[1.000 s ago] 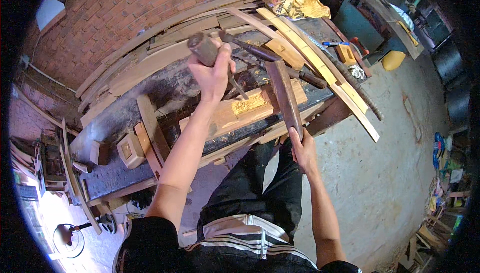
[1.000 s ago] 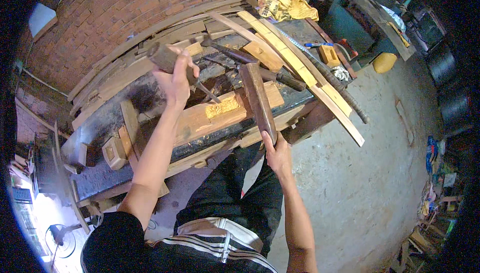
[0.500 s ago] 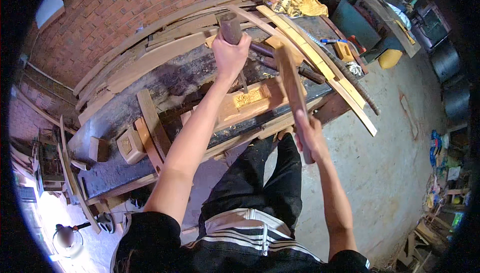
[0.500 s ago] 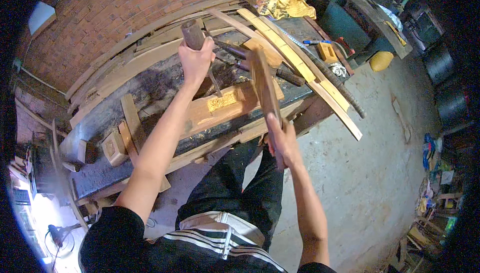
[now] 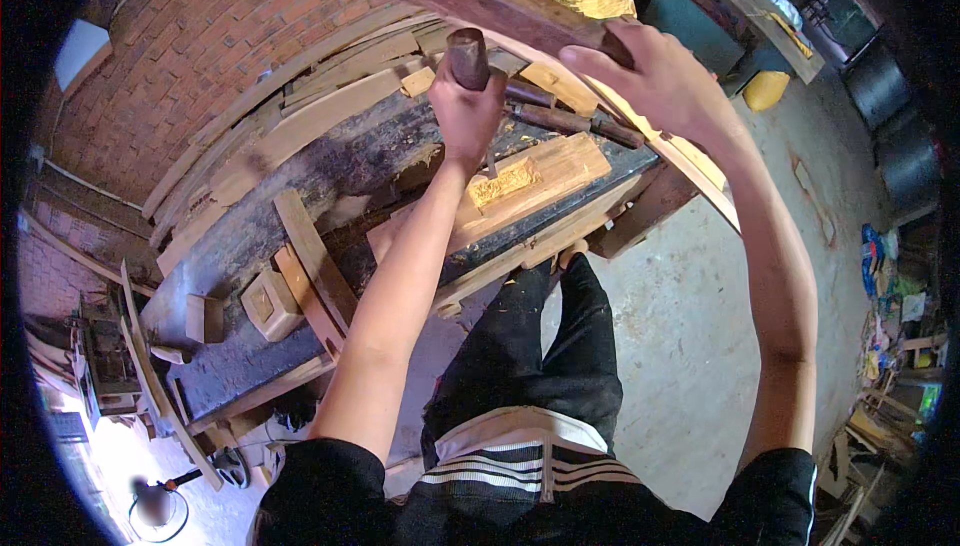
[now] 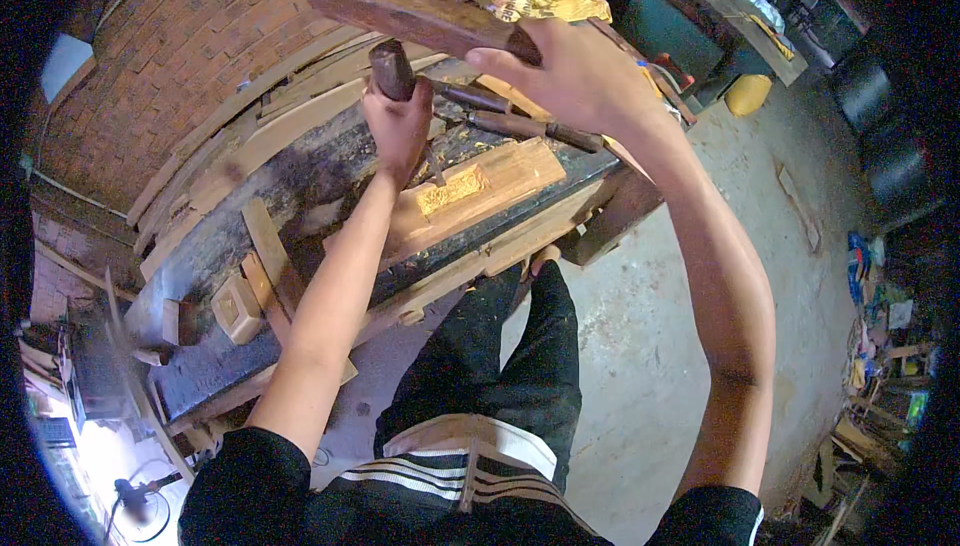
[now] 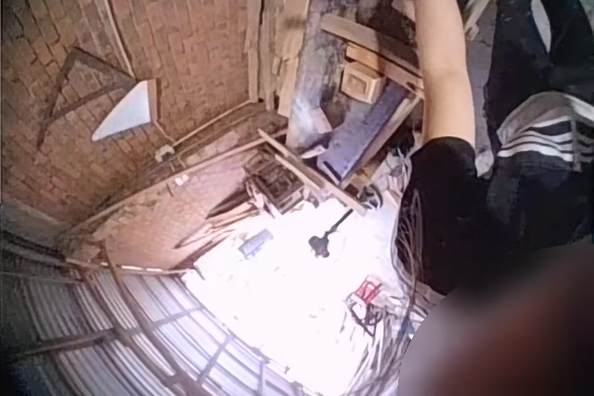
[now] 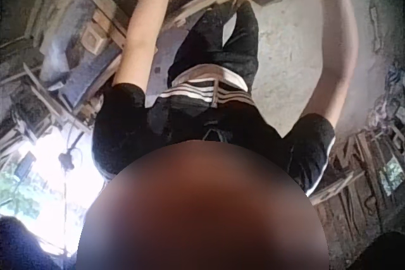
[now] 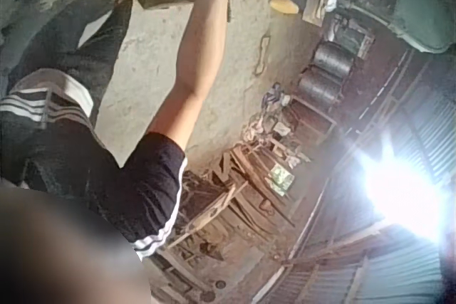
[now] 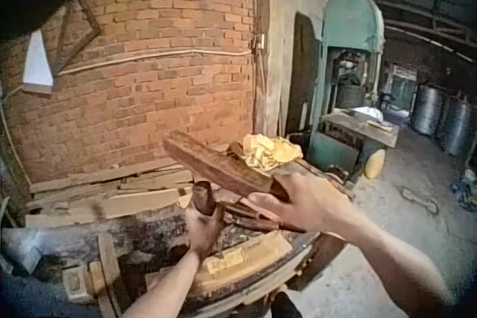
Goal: The person chisels a mortise into a wooden block on a workbench using a hand chisel and a wooden mallet.
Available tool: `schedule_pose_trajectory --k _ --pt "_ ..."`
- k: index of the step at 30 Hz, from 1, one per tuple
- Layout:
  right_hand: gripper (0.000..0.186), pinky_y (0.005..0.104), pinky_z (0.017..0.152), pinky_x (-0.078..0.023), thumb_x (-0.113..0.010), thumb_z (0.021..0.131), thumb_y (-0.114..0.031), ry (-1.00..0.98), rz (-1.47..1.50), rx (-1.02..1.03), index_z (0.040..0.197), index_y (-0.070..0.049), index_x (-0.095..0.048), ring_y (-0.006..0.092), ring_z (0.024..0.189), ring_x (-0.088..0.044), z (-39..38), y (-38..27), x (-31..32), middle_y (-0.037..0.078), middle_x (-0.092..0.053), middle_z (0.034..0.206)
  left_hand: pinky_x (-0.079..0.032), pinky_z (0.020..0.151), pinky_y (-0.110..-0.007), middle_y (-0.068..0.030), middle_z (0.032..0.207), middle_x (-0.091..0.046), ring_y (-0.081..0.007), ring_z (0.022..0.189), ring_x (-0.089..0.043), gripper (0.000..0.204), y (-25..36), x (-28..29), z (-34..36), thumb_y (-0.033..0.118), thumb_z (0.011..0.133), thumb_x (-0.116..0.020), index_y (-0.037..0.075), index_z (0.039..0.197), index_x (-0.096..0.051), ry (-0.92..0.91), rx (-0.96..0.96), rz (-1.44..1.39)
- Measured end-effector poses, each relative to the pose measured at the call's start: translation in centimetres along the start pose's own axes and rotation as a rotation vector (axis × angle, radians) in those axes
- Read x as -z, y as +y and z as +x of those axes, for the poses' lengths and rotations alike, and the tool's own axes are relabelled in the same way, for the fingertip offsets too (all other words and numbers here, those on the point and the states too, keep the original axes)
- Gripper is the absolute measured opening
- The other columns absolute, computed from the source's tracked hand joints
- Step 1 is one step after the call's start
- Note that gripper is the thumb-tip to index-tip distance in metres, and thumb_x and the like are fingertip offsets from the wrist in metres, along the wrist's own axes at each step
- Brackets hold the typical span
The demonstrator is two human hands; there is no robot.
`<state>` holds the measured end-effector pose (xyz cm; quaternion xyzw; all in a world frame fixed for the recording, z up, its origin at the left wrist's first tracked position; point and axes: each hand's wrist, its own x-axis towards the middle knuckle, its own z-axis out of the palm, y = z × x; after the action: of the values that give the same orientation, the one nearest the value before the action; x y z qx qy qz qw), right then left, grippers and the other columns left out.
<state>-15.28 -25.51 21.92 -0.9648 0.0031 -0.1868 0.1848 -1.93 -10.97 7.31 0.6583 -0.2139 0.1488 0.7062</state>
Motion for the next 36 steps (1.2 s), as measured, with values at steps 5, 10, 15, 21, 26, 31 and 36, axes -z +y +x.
schedule_pose_trajectory --k 5,10,15,21,26,31,36 --pt "0.072 0.0445 0.077 -0.051 -0.057 0.088 -0.063 0.055 0.166 -0.145 0.101 0.007 -0.064 0.0393 0.085 -0.068 -1.3 -1.6 0.0 0.025 -0.068 0.084 -0.047 0.059 -0.034 -0.0097 0.073 -0.061 -0.0192 0.061 -0.057 0.02 -0.1 -0.4 0.1 0.004 0.073 -0.068 -0.001 0.09 -0.058 0.055 -0.222 0.161" --pt "0.07 0.04 0.066 -0.051 -0.057 0.089 -0.062 -0.043 0.019 -0.123 0.094 0.007 -0.062 0.0287 0.067 -0.065 -2.4 1.7 -1.5 0.017 -0.064 0.072 -0.044 0.056 -0.031 -0.0029 0.064 -0.057 -0.014 0.057 -0.052 0.015 -1.3 0.8 0.6 0.003 0.074 -0.068 0.0 0.084 -0.057 0.074 -0.085 0.029" --pt "0.063 0.0324 0.046 -0.043 -0.058 0.091 -0.057 -0.168 0.599 -0.663 0.102 0.005 -0.062 0.0124 0.049 -0.055 -9.8 4.9 -6.8 0.004 -0.055 0.06 -0.039 0.043 -0.028 -0.0008 0.059 -0.054 -0.0102 0.047 -0.051 0.018 -1.9 0.5 1.0 0.003 0.082 -0.065 0.004 0.075 -0.048 0.178 -0.067 -0.049" --pt "0.068 0.0349 0.046 -0.048 -0.055 0.092 -0.057 -0.237 0.558 -0.844 0.116 0.006 -0.059 0.0195 0.045 -0.059 -16.9 7.0 -13.7 0.01 -0.059 0.059 -0.039 0.042 -0.027 -0.0006 0.057 -0.052 -0.0102 0.045 -0.05 0.021 -1.0 0.6 1.1 0.002 0.083 -0.063 0.006 0.072 -0.047 0.196 0.03 -0.117" --pt "0.067 0.0392 0.052 -0.051 -0.054 0.092 -0.058 -0.189 0.498 -0.852 0.112 0.006 -0.059 0.0253 0.05 -0.064 -18.2 6.8 -15.1 0.016 -0.063 0.062 -0.042 0.042 -0.027 -0.0029 0.068 -0.056 -0.0092 0.048 -0.049 0.013 0.4 1.1 -0.2 -0.004 0.085 -0.06 0.004 0.081 -0.051 0.295 0.047 -0.152" --pt "0.072 0.0468 0.07 -0.053 -0.051 0.091 -0.061 -0.152 0.469 -0.83 0.115 0.006 -0.058 0.0376 0.07 -0.07 -19.1 8.2 -17.2 0.025 -0.066 0.071 -0.047 0.045 -0.027 -0.0056 0.07 -0.053 -0.0123 0.052 -0.052 0.014 -0.6 3.7 -1.5 -0.006 0.085 -0.058 0.003 0.09 -0.048 0.472 0.057 -0.318" --pt "0.075 0.0508 0.079 -0.051 -0.05 0.09 -0.064 -0.209 0.559 -0.887 0.116 0.006 -0.059 0.0433 0.086 -0.069 -18.7 6.9 -16.1 0.031 -0.067 0.082 -0.048 0.045 -0.029 -0.0063 0.071 -0.054 -0.0138 0.053 -0.051 0.018 -2.9 7.7 -1.8 -0.004 0.085 -0.06 0.003 0.096 -0.047 0.839 0.285 -0.39"
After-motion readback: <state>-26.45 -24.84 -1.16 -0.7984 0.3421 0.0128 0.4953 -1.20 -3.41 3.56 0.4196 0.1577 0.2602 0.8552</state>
